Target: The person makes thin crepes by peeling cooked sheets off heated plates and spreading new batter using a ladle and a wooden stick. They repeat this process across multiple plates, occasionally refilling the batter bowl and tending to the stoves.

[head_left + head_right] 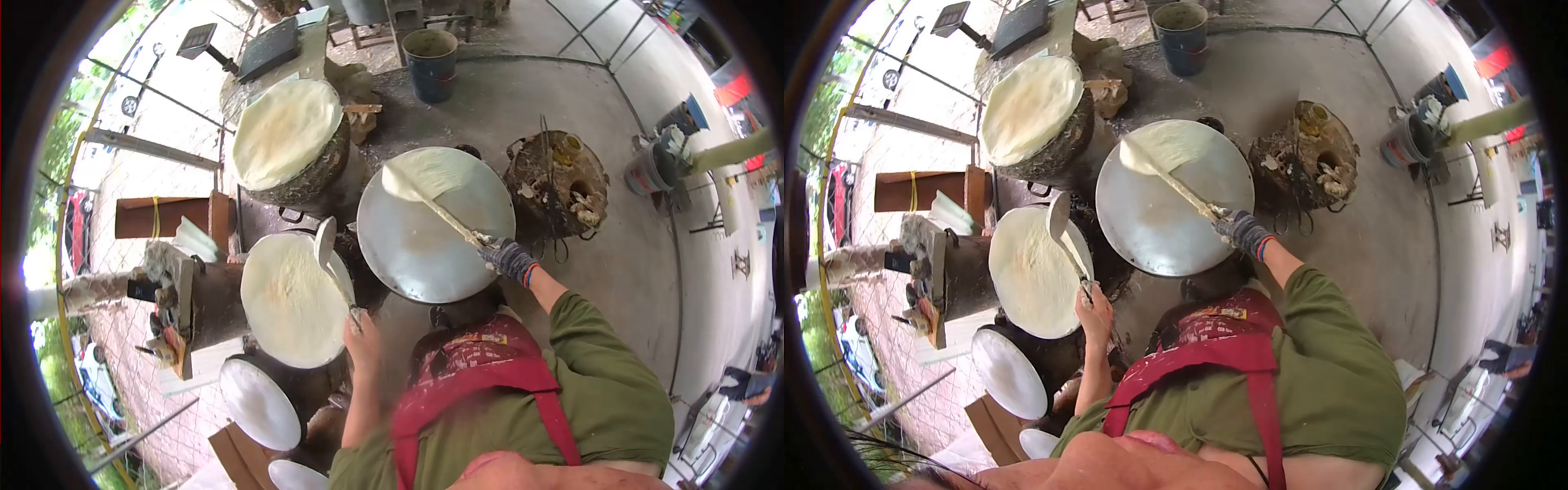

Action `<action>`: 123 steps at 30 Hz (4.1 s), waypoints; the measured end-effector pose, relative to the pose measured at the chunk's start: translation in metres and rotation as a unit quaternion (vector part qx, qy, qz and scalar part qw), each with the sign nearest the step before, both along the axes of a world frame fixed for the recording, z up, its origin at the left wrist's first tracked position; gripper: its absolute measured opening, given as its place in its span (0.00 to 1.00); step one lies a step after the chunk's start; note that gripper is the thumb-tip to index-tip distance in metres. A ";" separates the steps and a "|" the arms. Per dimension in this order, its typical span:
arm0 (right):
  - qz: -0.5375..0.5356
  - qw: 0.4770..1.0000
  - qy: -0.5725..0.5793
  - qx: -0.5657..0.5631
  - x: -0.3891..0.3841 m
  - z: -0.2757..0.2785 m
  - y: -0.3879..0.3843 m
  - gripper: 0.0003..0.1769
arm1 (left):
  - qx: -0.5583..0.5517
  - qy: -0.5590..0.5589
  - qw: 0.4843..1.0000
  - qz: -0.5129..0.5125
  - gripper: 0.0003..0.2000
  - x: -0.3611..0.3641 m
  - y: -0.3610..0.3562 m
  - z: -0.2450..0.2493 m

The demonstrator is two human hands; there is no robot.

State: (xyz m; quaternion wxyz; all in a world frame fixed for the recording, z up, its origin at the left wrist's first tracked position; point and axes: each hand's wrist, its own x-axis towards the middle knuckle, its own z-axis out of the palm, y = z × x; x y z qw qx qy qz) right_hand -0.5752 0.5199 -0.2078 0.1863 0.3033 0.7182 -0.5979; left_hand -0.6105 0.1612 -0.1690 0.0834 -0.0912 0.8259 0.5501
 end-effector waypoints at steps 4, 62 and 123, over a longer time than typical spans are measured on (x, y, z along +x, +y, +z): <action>0.083 0.976 0.091 0.178 -0.007 -0.035 0.083 0.14 | -0.027 0.002 0.998 0.064 0.09 0.034 0.005 -0.002; 0.580 0.814 -0.036 0.017 -0.085 -0.033 0.154 0.21 | -0.418 -0.155 0.883 -0.151 0.08 0.115 0.080 0.034; 0.257 0.881 0.133 0.374 -0.084 -0.046 0.167 0.26 | 0.109 -0.114 0.970 0.185 0.06 0.200 0.159 0.081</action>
